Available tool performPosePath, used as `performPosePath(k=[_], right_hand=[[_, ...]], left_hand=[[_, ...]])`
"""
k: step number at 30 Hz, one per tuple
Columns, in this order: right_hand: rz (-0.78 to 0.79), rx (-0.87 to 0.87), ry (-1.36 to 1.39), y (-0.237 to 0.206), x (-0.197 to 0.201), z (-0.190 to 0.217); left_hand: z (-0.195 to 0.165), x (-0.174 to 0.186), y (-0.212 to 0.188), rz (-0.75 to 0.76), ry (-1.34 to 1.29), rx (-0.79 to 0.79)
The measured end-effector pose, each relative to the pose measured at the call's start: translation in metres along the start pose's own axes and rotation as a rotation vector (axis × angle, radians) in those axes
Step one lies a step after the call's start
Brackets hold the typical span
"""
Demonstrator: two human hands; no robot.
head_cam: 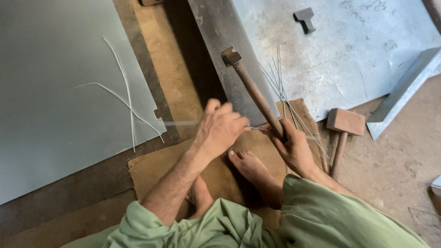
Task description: The person sits on the floor and straightens pieces of thin metal wire by hand, pulling and bending them, and hammers a wire against a heavy metal beam using a hammer. Straightened wires accumulate on the mat beside them.
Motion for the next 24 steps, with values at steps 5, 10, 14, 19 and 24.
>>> performPosePath(k=[5, 10, 14, 19, 24], right_hand=[[-0.118, -0.273, 0.495, 0.016, -0.022, -0.007], [-0.241, -0.286, 0.756, 0.035, -0.023, 0.001], [-0.228, -0.272, 0.834, 0.04, -0.024, 0.004], [-0.25, -0.29, 0.567, 0.024, -0.02, -0.013], [-0.228, -0.299, 0.317, 0.003, -0.006, -0.034]], left_hand=[[-0.016, 0.003, -0.007, -0.749, -0.031, 0.19], [-0.056, -0.08, -0.024, -0.364, -1.206, 0.523], [-0.066, -0.121, -0.034, -0.098, -1.371, 0.519], [-0.059, -0.138, -0.047, -0.151, -1.497, 0.586], [-0.058, -0.157, -0.059, -0.153, -1.589, 0.812]])
Point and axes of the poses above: each hand's wrist, its own y-axis towards the middle knuckle, its own x-axis out of the back of the hand, z = x × y, the point moved 3 cm from there along y, towards the middle knuckle, and after that the axes turned 5 degrees about y, right-handed, at the moved point
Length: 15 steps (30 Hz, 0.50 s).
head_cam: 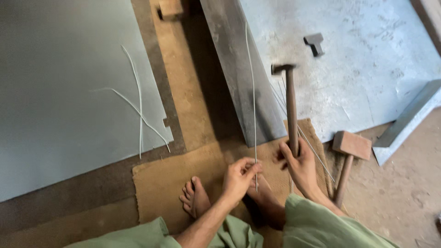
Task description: The person sits on the floor and straightens pieces of thin metal wire by hand, pulling and bending them, and hammers a wire against a heavy metal beam using a hammer. Straightened wires accumulate on the mat beside them.
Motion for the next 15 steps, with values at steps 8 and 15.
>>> performPosePath(k=[8, 15], right_hand=[[0.043, 0.105, -0.1, -0.006, 0.016, 0.015], [0.124, 0.08, -0.59, 0.038, -0.001, 0.039]], left_hand=[[0.019, -0.001, -0.002, -0.025, 0.015, 0.11], [0.023, -0.001, -0.003, 0.009, -0.037, 0.073]])
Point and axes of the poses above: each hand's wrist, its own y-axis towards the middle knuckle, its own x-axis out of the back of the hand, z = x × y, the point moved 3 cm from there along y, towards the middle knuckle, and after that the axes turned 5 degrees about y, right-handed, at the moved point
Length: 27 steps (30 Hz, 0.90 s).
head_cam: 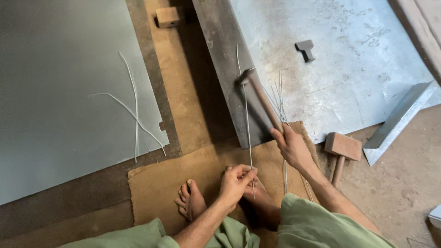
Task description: The person sits on the floor and straightens pieces of thin metal wire by hand, pulling and bending them, and hammers a wire against a heavy metal beam using a hammer. Straightened wires accumulate on the mat beside them.
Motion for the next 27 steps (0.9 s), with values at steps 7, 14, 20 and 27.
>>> performPosePath(k=[7, 14, 20, 27], right_hand=[[-0.118, 0.003, 0.112, -0.026, 0.009, -0.012], [-0.076, -0.043, 0.017, -0.044, 0.006, -0.036], [-0.067, 0.052, -0.109, -0.061, 0.01, -0.044], [-0.041, 0.12, -0.091, -0.071, 0.01, -0.041]], left_hand=[[0.023, 0.006, -0.003, 0.022, -0.024, 0.041], [0.033, 0.004, 0.006, 0.053, -0.101, 0.055], [0.027, 0.004, 0.0, 0.084, -0.032, 0.068], [0.022, -0.001, 0.005, 0.124, -0.123, 0.025]])
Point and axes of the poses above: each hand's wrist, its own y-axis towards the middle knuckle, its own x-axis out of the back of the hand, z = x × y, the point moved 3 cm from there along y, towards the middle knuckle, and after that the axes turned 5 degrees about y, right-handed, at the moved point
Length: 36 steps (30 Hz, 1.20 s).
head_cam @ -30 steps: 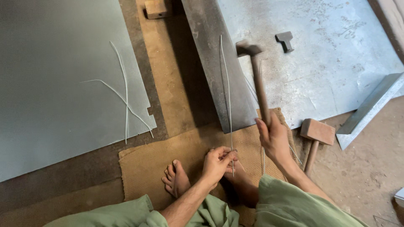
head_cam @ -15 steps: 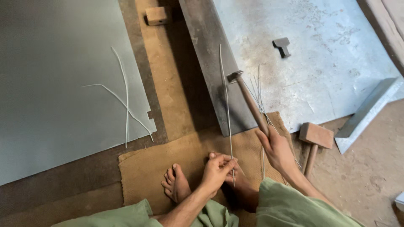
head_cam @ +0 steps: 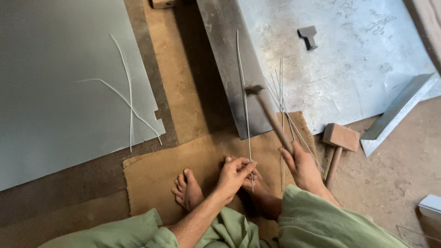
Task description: The person sits on the floor and straightens pieces of thin metal wire by hand, pulling and bending them, and hammers a wire against a heavy metal beam using a hammer. Straightened wires accumulate on the mat beside them.
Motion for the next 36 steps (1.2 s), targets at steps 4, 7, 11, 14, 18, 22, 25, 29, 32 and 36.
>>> performPosePath(k=[4, 7, 11, 14, 18, 22, 25, 29, 32, 36], right_hand=[[-0.011, -0.323, 0.125, 0.005, -0.004, -0.004], [-0.043, -0.189, 0.113, 0.026, -0.004, 0.003], [-0.021, -0.061, -0.082, 0.045, -0.009, 0.005], [-0.006, -0.15, -0.044, 0.033, -0.012, -0.002], [0.012, -0.075, -0.094, 0.015, -0.007, 0.001], [-0.001, -0.145, -0.061, 0.01, -0.002, 0.004], [0.041, -0.191, -0.078, 0.008, -0.005, 0.004], [-0.004, -0.211, -0.018, -0.004, -0.006, 0.001], [0.03, -0.214, -0.014, -0.007, -0.004, -0.001], [-0.033, -0.228, 0.079, -0.008, 0.002, -0.004]], left_hand=[[0.0, -0.001, -0.001, -0.031, -0.027, -0.017], [-0.002, -0.003, -0.003, -0.017, -0.029, -0.019], [-0.006, -0.005, -0.004, -0.029, 0.001, -0.005], [-0.008, -0.003, -0.002, -0.068, -0.017, 0.008], [-0.012, -0.001, 0.005, -0.04, 0.03, -0.021], [-0.018, -0.002, 0.011, -0.015, -0.028, -0.02], [-0.026, -0.003, 0.011, -0.022, -0.032, -0.018], [-0.04, -0.003, 0.015, -0.057, -0.036, -0.039], [-0.049, -0.002, 0.022, -0.082, 0.045, -0.024], [-0.059, 0.0, 0.034, -0.132, 0.052, -0.062]])
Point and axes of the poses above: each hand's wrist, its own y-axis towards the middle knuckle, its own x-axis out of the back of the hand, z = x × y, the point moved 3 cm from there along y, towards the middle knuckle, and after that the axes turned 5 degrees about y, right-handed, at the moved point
